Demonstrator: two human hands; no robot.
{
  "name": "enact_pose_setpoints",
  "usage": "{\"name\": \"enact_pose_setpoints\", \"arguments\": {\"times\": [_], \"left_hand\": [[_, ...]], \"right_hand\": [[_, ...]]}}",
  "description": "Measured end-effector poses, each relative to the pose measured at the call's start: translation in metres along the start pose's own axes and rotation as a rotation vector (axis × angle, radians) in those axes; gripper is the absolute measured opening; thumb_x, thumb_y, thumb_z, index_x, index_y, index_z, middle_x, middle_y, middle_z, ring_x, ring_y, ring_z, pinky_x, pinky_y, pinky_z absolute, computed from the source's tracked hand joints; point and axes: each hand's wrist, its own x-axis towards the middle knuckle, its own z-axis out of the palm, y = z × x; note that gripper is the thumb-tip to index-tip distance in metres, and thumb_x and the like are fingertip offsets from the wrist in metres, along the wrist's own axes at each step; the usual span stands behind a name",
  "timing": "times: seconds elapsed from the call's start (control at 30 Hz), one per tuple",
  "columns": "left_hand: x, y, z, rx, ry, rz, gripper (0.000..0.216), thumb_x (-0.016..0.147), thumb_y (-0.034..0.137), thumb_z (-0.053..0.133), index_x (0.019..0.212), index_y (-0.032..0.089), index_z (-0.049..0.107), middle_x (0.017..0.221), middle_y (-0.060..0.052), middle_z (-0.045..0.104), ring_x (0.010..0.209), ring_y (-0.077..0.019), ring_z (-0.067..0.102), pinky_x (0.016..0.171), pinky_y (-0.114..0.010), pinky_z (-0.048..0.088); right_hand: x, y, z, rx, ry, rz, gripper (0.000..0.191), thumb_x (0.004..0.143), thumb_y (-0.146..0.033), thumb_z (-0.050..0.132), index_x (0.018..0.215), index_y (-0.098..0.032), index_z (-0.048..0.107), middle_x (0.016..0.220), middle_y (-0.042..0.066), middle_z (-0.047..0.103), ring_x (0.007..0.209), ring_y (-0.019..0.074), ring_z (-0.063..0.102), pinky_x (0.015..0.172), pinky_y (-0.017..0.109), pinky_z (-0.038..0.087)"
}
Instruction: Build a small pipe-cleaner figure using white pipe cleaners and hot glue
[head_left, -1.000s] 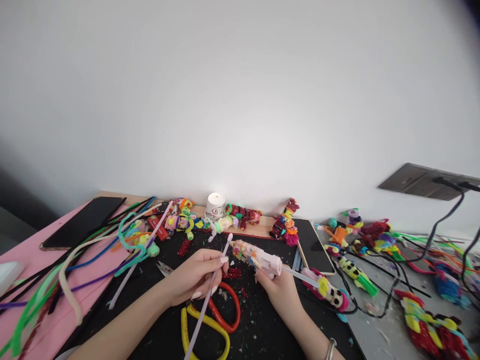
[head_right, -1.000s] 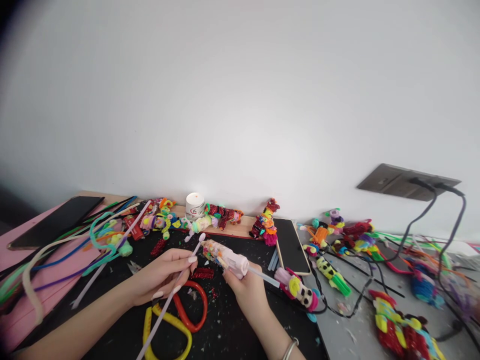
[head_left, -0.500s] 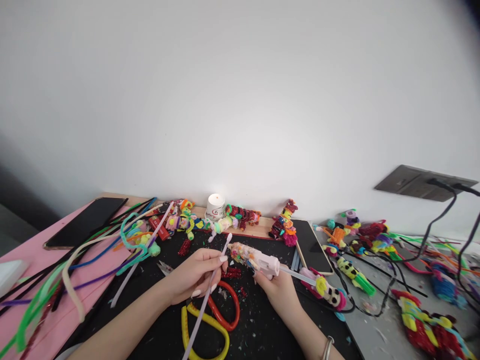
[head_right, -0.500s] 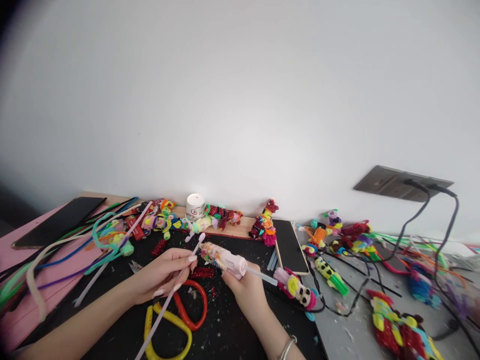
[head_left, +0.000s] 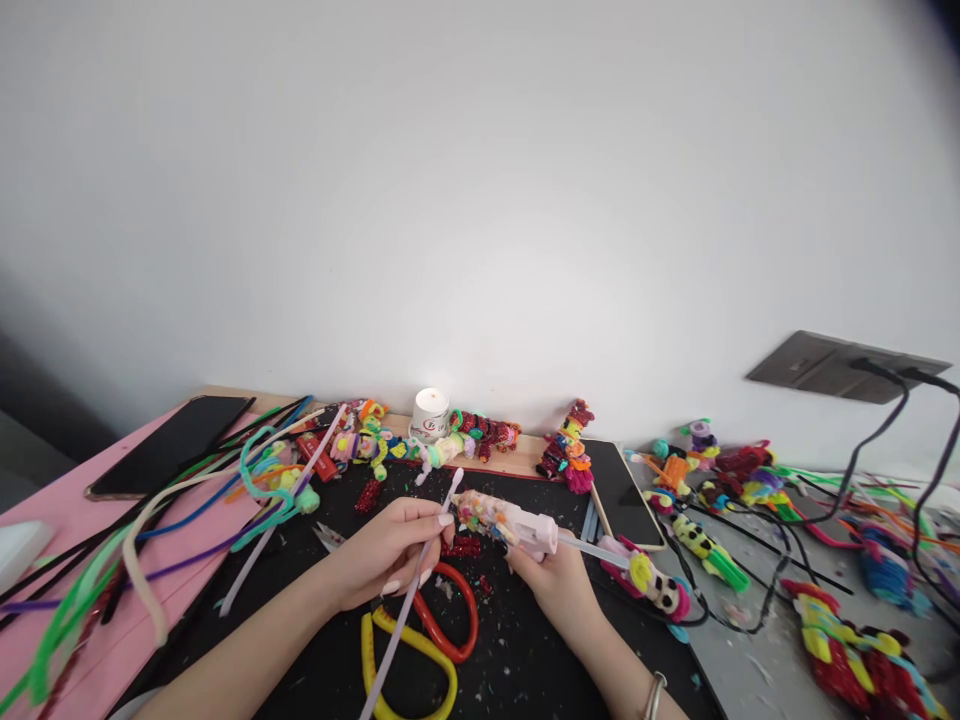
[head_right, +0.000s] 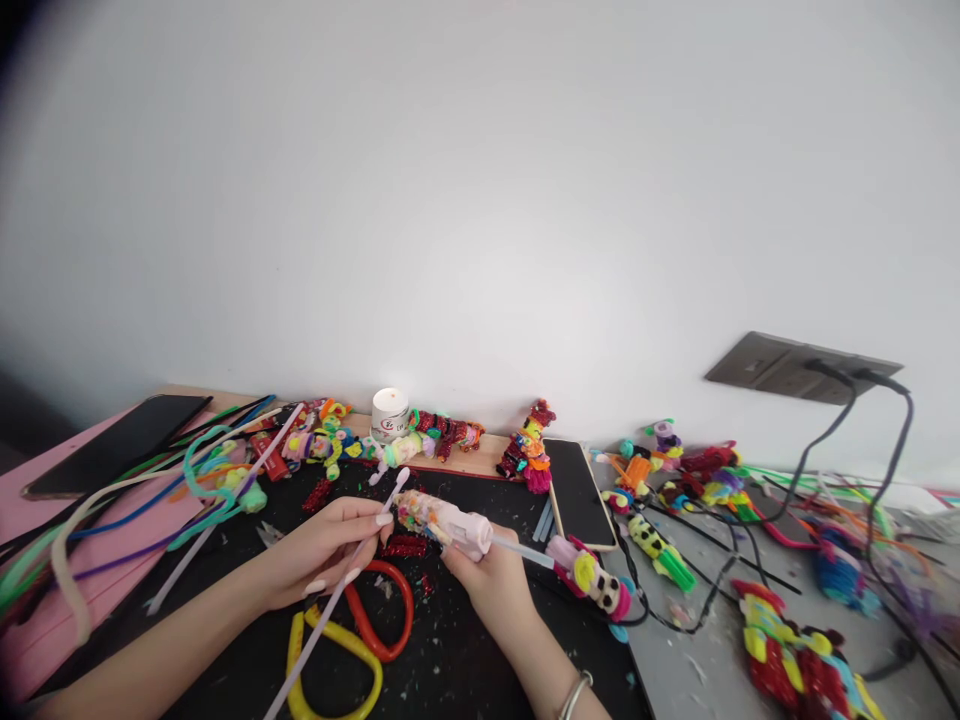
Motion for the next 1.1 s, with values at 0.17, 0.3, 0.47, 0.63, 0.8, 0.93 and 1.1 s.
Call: {"name": "enact_pose_setpoints", "arguments": {"times": [0.17,0.3,0.47,0.63,0.8,0.93,1.1], "left_hand": [[-0.001,0.001,0.001,0.017,0.007,0.003,0.027,0.084,0.036,0.057,0.071,0.013,0.059,0.043,0.002,0.059,0.023,-0.0008,0.029,0.028,-0.014,0.014],[-0.001,0.003,0.001,0.014,0.007,0.015,0.026,0.084,0.036,0.057,0.071,0.013,0.059,0.042,0.002,0.058,0.023,-0.0003,0.028,0.028,-0.013,0.015],[-0.001,0.002,-0.001,-0.031,0.006,0.042,0.025,0.084,0.035,0.057,0.072,0.013,0.059,0.040,0.004,0.055,0.023,0.0002,0.024,0.028,-0.013,0.018],[-0.003,0.001,-0.003,-0.034,-0.021,0.062,0.026,0.085,0.036,0.058,0.074,0.013,0.061,0.044,0.001,0.059,0.023,-0.0002,0.027,0.028,-0.014,0.018],[-0.003,-0.002,0.003,0.042,0.054,0.167,0.026,0.085,0.038,0.058,0.080,0.012,0.064,0.065,-0.006,0.070,0.028,-0.0007,0.036,0.033,-0.016,0.018],[-0.004,-0.007,0.014,0.146,0.137,0.263,0.030,0.084,0.040,0.058,0.085,0.012,0.068,0.062,-0.002,0.065,0.035,-0.0027,0.037,0.039,-0.019,0.021],[-0.008,-0.013,0.029,0.221,0.147,0.314,0.034,0.083,0.045,0.058,0.090,0.014,0.071,0.064,0.001,0.053,0.043,-0.0033,0.029,0.044,-0.021,0.021]], "right_hand": [[-0.003,0.001,-0.001,0.052,0.067,-0.001,0.011,0.074,-0.028,0.059,0.070,-0.018,0.065,0.063,0.002,0.066,0.057,0.0186,0.058,0.053,0.026,0.048],[-0.003,0.002,-0.005,0.012,0.113,-0.039,0.017,0.078,-0.025,0.055,0.089,-0.018,0.067,0.080,0.006,0.071,0.069,0.0213,0.064,0.063,0.029,0.051],[0.002,0.006,-0.012,-0.379,0.191,-0.083,0.040,0.078,-0.020,0.051,0.118,-0.017,0.055,0.111,0.011,0.065,0.099,0.0273,0.060,0.085,0.040,0.043],[0.005,0.008,-0.008,-0.710,0.250,-0.030,0.052,0.071,-0.012,0.050,0.122,-0.018,0.053,0.111,0.012,0.061,0.105,0.0331,0.051,0.088,0.050,0.034],[-0.006,-0.012,-0.005,-0.573,0.271,-0.243,0.035,0.078,-0.015,0.049,0.113,-0.019,0.055,0.115,0.011,0.055,0.110,0.0297,0.046,0.094,0.047,0.033],[-0.024,-0.037,0.006,-0.342,0.070,-0.420,0.014,0.081,-0.017,0.047,0.092,-0.020,0.056,0.090,0.005,0.062,0.087,0.0229,0.054,0.080,0.039,0.038],[-0.034,-0.047,0.023,-0.283,-0.005,-0.412,0.010,0.083,-0.016,0.051,0.090,-0.020,0.058,0.083,0.002,0.064,0.079,0.0192,0.055,0.071,0.033,0.037]]}}
